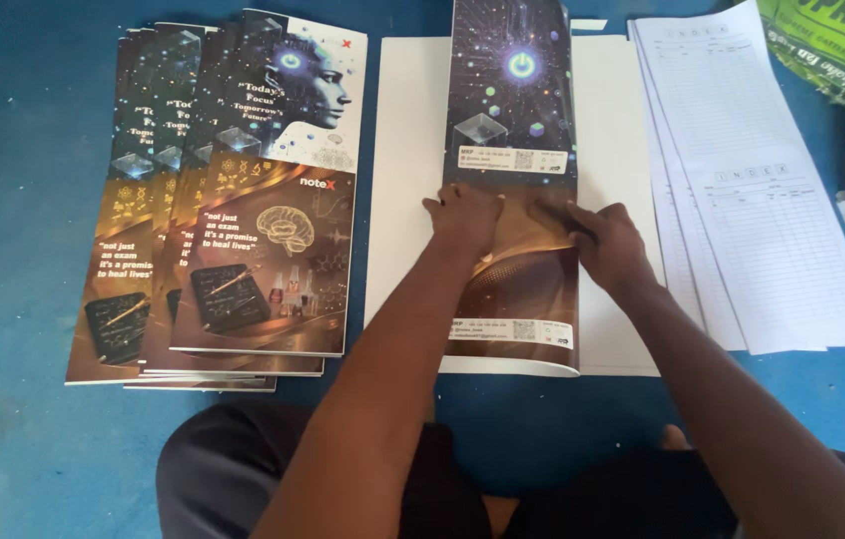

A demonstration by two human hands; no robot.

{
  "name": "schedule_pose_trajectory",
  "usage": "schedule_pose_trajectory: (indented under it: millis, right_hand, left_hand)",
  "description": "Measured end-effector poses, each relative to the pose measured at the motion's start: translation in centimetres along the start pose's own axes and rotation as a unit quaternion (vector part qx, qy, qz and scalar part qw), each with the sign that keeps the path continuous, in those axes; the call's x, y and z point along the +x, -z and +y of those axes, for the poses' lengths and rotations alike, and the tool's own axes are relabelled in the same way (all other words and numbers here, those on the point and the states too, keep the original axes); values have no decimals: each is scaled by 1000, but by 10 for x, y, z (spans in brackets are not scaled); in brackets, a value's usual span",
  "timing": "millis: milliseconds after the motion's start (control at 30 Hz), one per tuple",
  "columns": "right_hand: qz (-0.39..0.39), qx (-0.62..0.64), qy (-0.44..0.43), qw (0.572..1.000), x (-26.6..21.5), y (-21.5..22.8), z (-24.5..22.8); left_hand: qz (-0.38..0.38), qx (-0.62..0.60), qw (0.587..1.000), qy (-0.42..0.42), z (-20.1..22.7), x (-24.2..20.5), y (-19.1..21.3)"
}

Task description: The person sits on the floor and assembles notebooks by placing a printed cover sheet onto a stack of blank pages. They smooth the cover, use a small wooden block to press along the spine, and then move the finished notebook to a growing stack on the left.

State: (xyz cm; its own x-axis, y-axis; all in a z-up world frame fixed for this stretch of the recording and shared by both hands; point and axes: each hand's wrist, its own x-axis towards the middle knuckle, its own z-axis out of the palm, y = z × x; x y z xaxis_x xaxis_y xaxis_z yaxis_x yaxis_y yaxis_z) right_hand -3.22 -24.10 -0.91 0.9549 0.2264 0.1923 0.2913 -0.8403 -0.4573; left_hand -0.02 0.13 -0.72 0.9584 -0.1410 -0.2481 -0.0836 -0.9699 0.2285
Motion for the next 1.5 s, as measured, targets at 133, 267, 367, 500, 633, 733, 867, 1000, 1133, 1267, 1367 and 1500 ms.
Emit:
schedule_pose_trajectory:
  millis: [133, 267, 367, 500, 633, 733, 867, 1000, 1133, 1267, 1367, 1500]
  right_hand:
    - [21, -6, -54, 998, 17, -9, 2]
    - [55, -27, -84, 995, 34, -15, -2]
    - [67, -35, -104, 992, 40, -21, -5]
    - [75, -49, -123, 988, 56, -23, -3]
    - [79, -42, -108, 990, 69, -23, 4]
    - [84, -30, -106, 990, 79, -23, 12]
    - [91, -39, -125, 987, 100, -27, 19]
    - [108, -27, -132, 985, 117, -31, 23]
    - [108, -34, -151, 982, 135, -32, 27]
    - [107, -30, -184, 977, 155, -34, 26]
    - [100, -26, -203, 974, 169, -35, 26]
    - [101, -33, -225, 968, 189, -38, 27]
  left_hand:
    - [-26, 24, 999, -3, -1, 3, -2]
    - [-1, 34, 999, -5, 1, 6, -3]
    - [-23, 39, 999, -7, -1, 7, -7]
    - [-36, 48, 998, -14, -1, 11, -6]
    - [-7, 52, 998, -25, -2, 7, -7]
    - [-6, 60, 998, -34, -4, 5, -11]
    - [-2, 59, 997, -47, -7, 9, -16]
    - [21, 55, 997, -56, -8, 11, -23]
    - [20, 43, 996, -74, -9, 11, -19]
    - [-18, 50, 996, -74, -10, 4, -10]
    - [-18, 55, 995, -79, -10, 1, -5]
    - [4, 65, 993, -95, -11, -3, -8]
